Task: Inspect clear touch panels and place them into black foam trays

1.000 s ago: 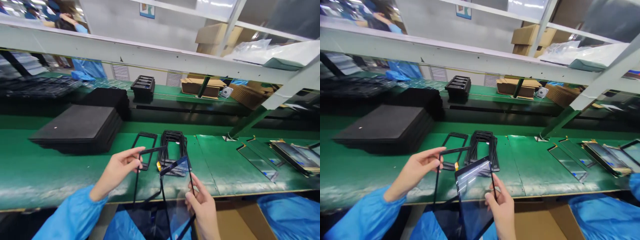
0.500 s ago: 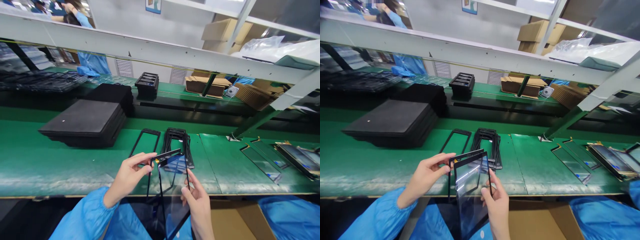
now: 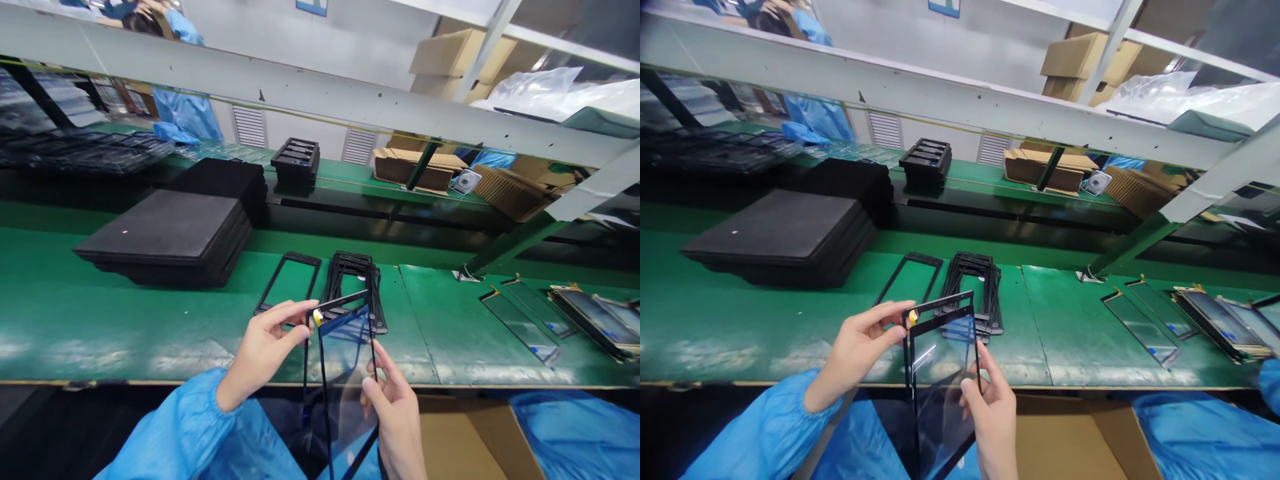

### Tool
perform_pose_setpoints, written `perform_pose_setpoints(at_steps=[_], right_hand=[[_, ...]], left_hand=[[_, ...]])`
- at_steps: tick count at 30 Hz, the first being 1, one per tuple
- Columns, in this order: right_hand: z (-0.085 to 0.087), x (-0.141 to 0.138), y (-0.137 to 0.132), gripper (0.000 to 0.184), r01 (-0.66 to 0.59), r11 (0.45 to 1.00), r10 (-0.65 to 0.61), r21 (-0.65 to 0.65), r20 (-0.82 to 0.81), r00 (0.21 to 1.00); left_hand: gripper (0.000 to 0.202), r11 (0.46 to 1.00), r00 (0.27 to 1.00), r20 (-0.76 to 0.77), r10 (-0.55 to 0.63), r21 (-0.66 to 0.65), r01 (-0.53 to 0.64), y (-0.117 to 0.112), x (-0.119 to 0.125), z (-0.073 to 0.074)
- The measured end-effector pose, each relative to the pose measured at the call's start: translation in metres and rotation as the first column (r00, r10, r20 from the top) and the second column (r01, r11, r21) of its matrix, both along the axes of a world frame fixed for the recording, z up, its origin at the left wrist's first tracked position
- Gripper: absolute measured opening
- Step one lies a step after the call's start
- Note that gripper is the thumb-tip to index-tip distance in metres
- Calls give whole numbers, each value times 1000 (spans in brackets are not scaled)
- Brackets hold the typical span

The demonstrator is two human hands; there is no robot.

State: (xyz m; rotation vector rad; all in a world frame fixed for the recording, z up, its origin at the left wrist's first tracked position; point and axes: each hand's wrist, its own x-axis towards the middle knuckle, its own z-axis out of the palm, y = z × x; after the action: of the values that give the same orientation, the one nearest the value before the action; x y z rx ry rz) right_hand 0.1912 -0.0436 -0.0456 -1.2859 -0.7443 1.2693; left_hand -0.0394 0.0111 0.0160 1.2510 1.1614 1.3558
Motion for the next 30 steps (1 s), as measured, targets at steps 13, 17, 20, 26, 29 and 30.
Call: perform_pose_setpoints(at_steps=[13,17,20,26,29,30], right_hand=[[-8,4,-2,72,2,999,-2,42,19,1000],[-12,4,-5,69,35,993,-46,109,101,994],[-13,3,-7,65,50,991,-70,124,163,984],[-9,1,-9,70,62,994,-77,91,174,982],[-9,0,-9,73,35,998,-43,55,162,986],[-9,1,-9,73,30,999,-37,44,162,986]], left_hand=[[31,1000,1000,9,-15,-23,15,-5,6,2],[42,983,991,121,-52,-169,72,-4,7,0],[48,972,979,196,-50,-218,93,-3,8,-6],[51,959,952,298,-69,-244,146,-3,10,-15],[50,950,949,307,-76,-266,162,-2,10,-17],[50,948,950,305,-74,-273,161,-1,10,-17]])
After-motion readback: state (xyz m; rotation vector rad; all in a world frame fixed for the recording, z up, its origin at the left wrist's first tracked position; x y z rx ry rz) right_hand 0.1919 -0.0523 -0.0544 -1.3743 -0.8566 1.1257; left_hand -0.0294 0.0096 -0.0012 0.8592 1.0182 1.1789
